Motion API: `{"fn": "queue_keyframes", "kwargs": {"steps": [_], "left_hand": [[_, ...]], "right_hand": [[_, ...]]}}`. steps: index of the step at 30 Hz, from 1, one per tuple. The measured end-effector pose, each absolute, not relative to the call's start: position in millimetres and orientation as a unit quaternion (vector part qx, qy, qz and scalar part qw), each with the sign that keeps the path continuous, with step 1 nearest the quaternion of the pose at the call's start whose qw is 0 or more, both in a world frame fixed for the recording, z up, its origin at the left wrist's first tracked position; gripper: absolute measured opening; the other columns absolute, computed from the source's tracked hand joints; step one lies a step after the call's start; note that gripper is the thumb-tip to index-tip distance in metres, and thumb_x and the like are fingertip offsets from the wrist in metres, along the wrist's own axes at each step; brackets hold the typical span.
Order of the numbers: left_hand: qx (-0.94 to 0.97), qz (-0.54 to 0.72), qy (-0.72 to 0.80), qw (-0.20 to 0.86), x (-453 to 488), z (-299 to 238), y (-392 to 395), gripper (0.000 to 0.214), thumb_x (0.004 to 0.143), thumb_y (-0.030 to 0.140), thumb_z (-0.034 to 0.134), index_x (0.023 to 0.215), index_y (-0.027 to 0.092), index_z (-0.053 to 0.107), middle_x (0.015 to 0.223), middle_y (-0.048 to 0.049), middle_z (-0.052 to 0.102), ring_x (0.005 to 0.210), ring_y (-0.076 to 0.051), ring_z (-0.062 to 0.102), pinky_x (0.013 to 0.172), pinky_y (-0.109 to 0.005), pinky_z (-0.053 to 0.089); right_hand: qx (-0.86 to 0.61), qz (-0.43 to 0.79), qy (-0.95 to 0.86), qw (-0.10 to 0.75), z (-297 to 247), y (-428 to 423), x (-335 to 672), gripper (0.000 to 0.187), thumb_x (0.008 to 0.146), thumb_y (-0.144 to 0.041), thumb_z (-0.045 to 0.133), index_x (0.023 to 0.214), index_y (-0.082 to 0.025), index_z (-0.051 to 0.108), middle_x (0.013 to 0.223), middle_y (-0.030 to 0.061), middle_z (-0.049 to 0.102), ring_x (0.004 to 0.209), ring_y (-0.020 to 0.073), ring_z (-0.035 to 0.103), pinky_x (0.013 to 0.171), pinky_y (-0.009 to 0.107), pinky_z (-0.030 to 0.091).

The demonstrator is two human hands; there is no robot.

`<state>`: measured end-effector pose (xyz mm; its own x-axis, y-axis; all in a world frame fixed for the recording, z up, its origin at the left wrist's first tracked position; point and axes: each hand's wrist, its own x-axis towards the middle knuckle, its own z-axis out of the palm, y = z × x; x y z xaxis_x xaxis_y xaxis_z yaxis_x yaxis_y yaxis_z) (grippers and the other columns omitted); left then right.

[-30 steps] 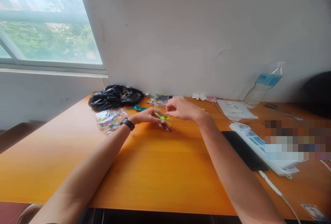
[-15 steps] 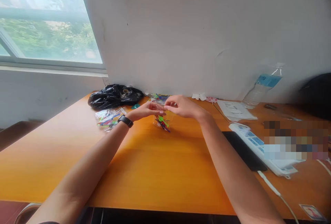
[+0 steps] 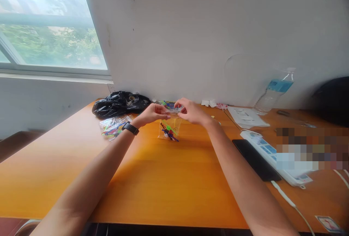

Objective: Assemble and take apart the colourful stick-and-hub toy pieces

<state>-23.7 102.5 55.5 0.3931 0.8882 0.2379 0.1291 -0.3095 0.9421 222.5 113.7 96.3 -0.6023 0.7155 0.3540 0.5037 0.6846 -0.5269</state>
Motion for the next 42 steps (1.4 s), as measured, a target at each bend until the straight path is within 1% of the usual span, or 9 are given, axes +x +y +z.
{"fn": "queue_keyframes", "kwargs": {"steps": [4,6,10,14,20,26,30,36,42], "left_hand": [[0.707,0.404,0.383,0.436,-33.7,59.1,106.8,0.043,0.070,0.046,0.096,0.083,0.012,0.074,0.081,-0.0073,0.076,0.075,-0.016,0.070,0.067,-0.024,0.052],[0.714,0.398,0.378,0.436,-38.0,62.5,107.7,0.045,0.070,0.046,0.096,0.092,0.012,0.076,0.085,-0.0092,0.078,0.077,-0.018,0.072,0.069,-0.025,0.054],[0.723,0.402,0.371,0.423,-38.9,73.3,103.1,0.049,0.076,0.051,0.091,0.103,0.010,0.079,0.088,-0.0130,0.080,0.082,-0.022,0.076,0.074,-0.028,0.058],[0.728,0.419,0.371,0.397,-35.3,84.1,96.0,0.048,0.082,0.056,0.085,0.096,0.010,0.080,0.085,-0.0125,0.080,0.080,-0.022,0.075,0.073,-0.028,0.059],[0.726,0.434,0.366,0.389,-38.9,92.5,91.2,0.043,0.083,0.053,0.085,0.096,0.012,0.081,0.086,-0.0110,0.080,0.079,-0.020,0.075,0.074,-0.027,0.060],[0.716,0.462,0.335,0.402,-45.5,100.9,87.3,0.051,0.082,0.044,0.088,0.121,0.014,0.076,0.090,-0.0104,0.080,0.081,-0.020,0.076,0.070,-0.025,0.060],[0.725,0.463,0.323,0.396,-44.5,113.6,78.3,0.038,0.082,0.041,0.087,0.109,0.014,0.081,0.091,-0.0104,0.080,0.079,-0.019,0.075,0.070,-0.025,0.060],[0.724,0.475,0.340,0.367,-41.4,123.5,68.1,0.030,0.085,0.034,0.082,0.107,0.014,0.082,0.090,-0.0098,0.079,0.082,-0.019,0.075,0.069,-0.024,0.059],[0.693,0.522,0.336,0.365,-32.5,123.7,66.4,0.034,0.082,0.040,0.084,0.104,0.013,0.082,0.089,-0.0116,0.079,0.080,-0.022,0.077,0.073,-0.029,0.064]], "right_hand": [[-0.339,0.315,-0.827,0.319,95.6,121.6,229.4,0.023,0.084,-0.026,0.066,0.106,-0.020,0.067,0.096,0.0031,0.068,0.079,0.0156,0.065,0.064,0.025,0.047],[-0.333,0.376,-0.799,0.331,96.0,122.6,232.8,0.025,0.085,-0.030,0.068,0.107,-0.020,0.068,0.091,0.0021,0.067,0.078,0.0156,0.065,0.065,0.024,0.048],[-0.317,0.413,-0.787,0.331,99.4,116.8,235.1,0.033,0.087,-0.039,0.072,0.116,-0.022,0.069,0.107,0.0044,0.067,0.087,0.0153,0.067,0.078,0.028,0.054],[-0.293,0.391,-0.820,0.298,100.3,113.5,230.6,0.058,0.076,-0.039,0.086,0.129,-0.025,0.066,0.115,0.0054,0.068,0.092,0.0169,0.067,0.083,0.031,0.056],[-0.279,0.407,-0.802,0.338,100.3,115.1,225.3,0.035,0.086,-0.044,0.075,0.110,-0.020,0.071,0.083,0.0009,0.069,0.078,0.0168,0.065,0.074,0.030,0.054],[-0.231,0.429,-0.775,0.403,113.6,103.5,229.4,0.025,0.089,-0.044,0.073,0.099,-0.021,0.067,0.086,0.0030,0.072,0.082,0.0175,0.067,0.079,0.032,0.056],[-0.241,0.422,-0.763,0.426,122.6,96.1,230.6,0.020,0.089,-0.039,0.073,0.087,-0.020,0.069,0.086,0.0033,0.073,0.082,0.0177,0.068,0.084,0.035,0.057],[-0.228,0.416,-0.751,0.459,129.4,92.5,233.2,0.008,0.087,-0.027,0.069,0.085,-0.020,0.073,0.085,0.0034,0.075,0.081,0.0187,0.070,0.084,0.036,0.057],[-0.213,0.402,-0.757,0.469,129.0,94.7,232.3,0.016,0.089,-0.037,0.073,0.085,-0.021,0.076,0.084,0.0043,0.076,0.080,0.0195,0.070,0.082,0.035,0.058]]}}
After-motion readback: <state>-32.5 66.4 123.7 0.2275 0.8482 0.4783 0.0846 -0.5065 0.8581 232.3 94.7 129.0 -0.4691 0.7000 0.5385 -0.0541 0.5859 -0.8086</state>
